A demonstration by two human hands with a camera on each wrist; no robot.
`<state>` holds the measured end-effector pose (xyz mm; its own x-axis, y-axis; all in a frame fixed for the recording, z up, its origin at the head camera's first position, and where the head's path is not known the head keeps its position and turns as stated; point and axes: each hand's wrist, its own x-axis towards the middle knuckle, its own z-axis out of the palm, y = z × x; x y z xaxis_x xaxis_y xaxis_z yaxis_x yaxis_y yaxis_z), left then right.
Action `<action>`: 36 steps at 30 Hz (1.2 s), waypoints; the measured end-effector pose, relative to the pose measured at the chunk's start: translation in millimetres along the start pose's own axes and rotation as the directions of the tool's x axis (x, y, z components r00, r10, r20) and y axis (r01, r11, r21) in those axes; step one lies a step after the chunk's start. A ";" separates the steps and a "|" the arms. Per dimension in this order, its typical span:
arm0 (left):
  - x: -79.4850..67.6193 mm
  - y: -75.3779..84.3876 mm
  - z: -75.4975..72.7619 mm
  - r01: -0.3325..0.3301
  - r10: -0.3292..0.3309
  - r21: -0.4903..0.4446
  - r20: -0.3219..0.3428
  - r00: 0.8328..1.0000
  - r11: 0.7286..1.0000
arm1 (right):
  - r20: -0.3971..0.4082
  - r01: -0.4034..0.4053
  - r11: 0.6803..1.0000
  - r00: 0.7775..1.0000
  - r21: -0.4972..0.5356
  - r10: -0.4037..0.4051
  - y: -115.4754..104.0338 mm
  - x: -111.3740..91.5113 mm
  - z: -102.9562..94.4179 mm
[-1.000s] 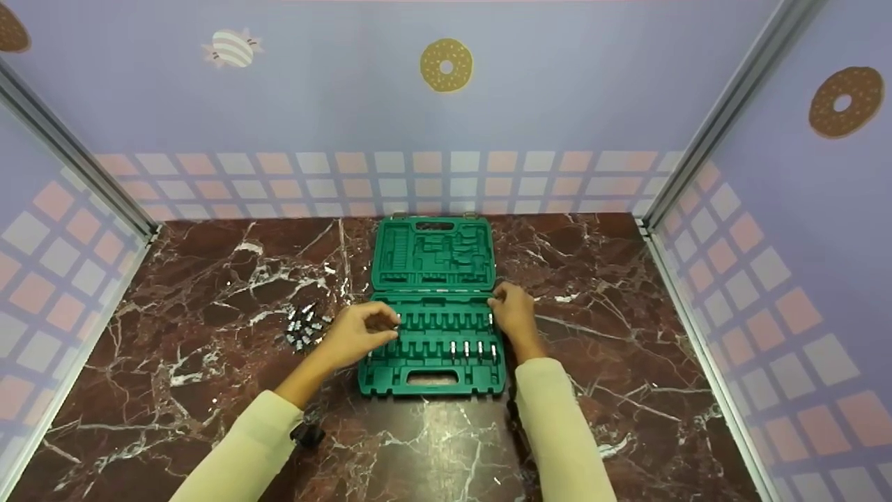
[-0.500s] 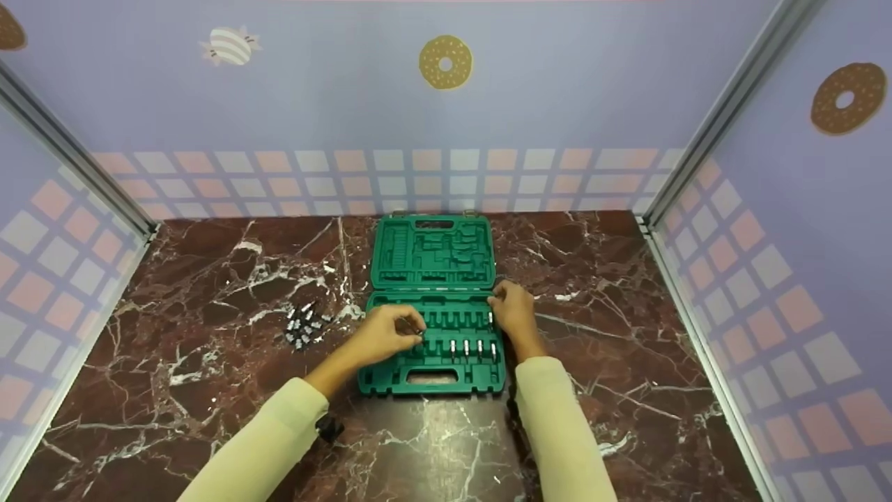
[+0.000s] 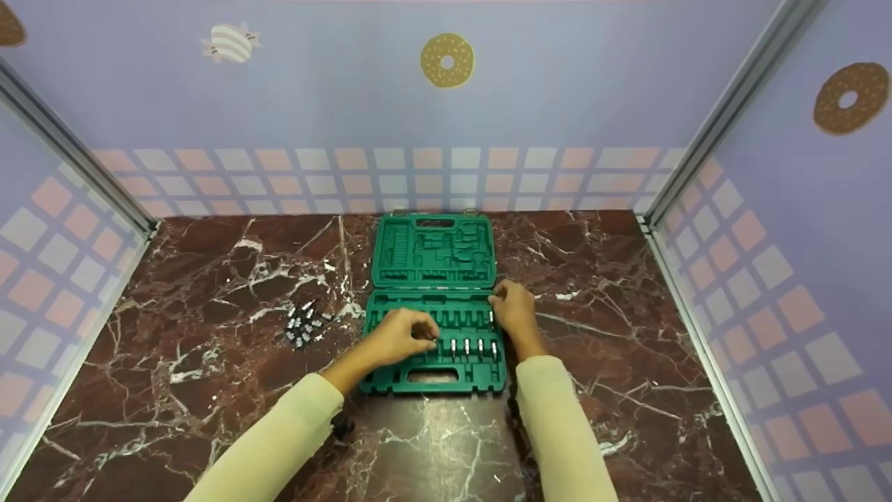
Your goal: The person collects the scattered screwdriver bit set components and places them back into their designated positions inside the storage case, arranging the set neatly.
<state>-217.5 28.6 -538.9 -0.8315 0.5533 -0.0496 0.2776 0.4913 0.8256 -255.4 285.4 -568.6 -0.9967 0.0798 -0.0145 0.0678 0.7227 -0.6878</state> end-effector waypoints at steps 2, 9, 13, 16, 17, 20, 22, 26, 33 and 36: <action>1.1 -0.9 1.7 0.004 -0.004 0.028 0.009 1.000 1.000 | -0.005 -0.005 1.000 1.000 -0.002 0.005 0.1 0.3 0.5; 4.4 -2.1 7.4 0.002 -0.001 0.141 -0.006 1.000 0.990 | -0.015 -0.006 1.000 1.000 0.014 0.006 -1.6 -0.2 1.9; 6.0 -1.5 11.1 0.006 -0.002 0.232 -0.021 1.000 0.973 | -0.020 -0.003 1.000 1.000 0.007 0.003 -1.7 -0.6 1.5; 7.1 -1.0 13.7 0.011 -0.003 0.271 -0.032 0.999 0.963 | -0.020 0.002 1.000 1.000 -0.003 -0.002 -0.3 -0.1 1.8; 7.5 -0.9 14.3 0.014 -0.004 0.278 -0.034 0.999 0.960 | -0.018 0.001 1.000 1.000 -0.005 -0.001 0.0 0.3 1.8; 8.9 -0.7 15.1 0.022 -0.012 0.282 -0.038 0.999 0.959 | -0.016 -0.001 1.000 1.000 -0.008 0.001 0.1 0.9 1.7; 10.0 -1.3 14.9 0.025 -0.015 0.277 -0.039 0.999 0.960 | -0.011 -0.006 1.000 1.000 -0.008 0.006 -0.2 1.1 1.6; 11.5 -2.6 13.3 0.029 -0.020 0.234 -0.041 0.999 0.972 | -0.016 -0.014 1.000 1.000 -0.002 0.014 -1.4 -0.4 1.8; 13.0 -3.8 12.7 0.058 -0.051 0.181 -0.044 0.998 0.982 | -0.026 -0.012 1.000 1.000 0.005 0.012 -1.1 -0.4 2.2; 14.4 -3.8 13.6 0.060 -0.052 0.171 -0.050 0.997 0.983 | -0.028 -0.004 1.000 1.000 0.009 0.005 -0.4 -0.1 1.8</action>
<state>-224.0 43.9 -550.3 -0.8679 0.4925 -0.0648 0.3053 0.6316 0.7127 -255.4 283.9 -569.6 -0.9947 0.1023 0.0028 0.0717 0.7161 -0.6943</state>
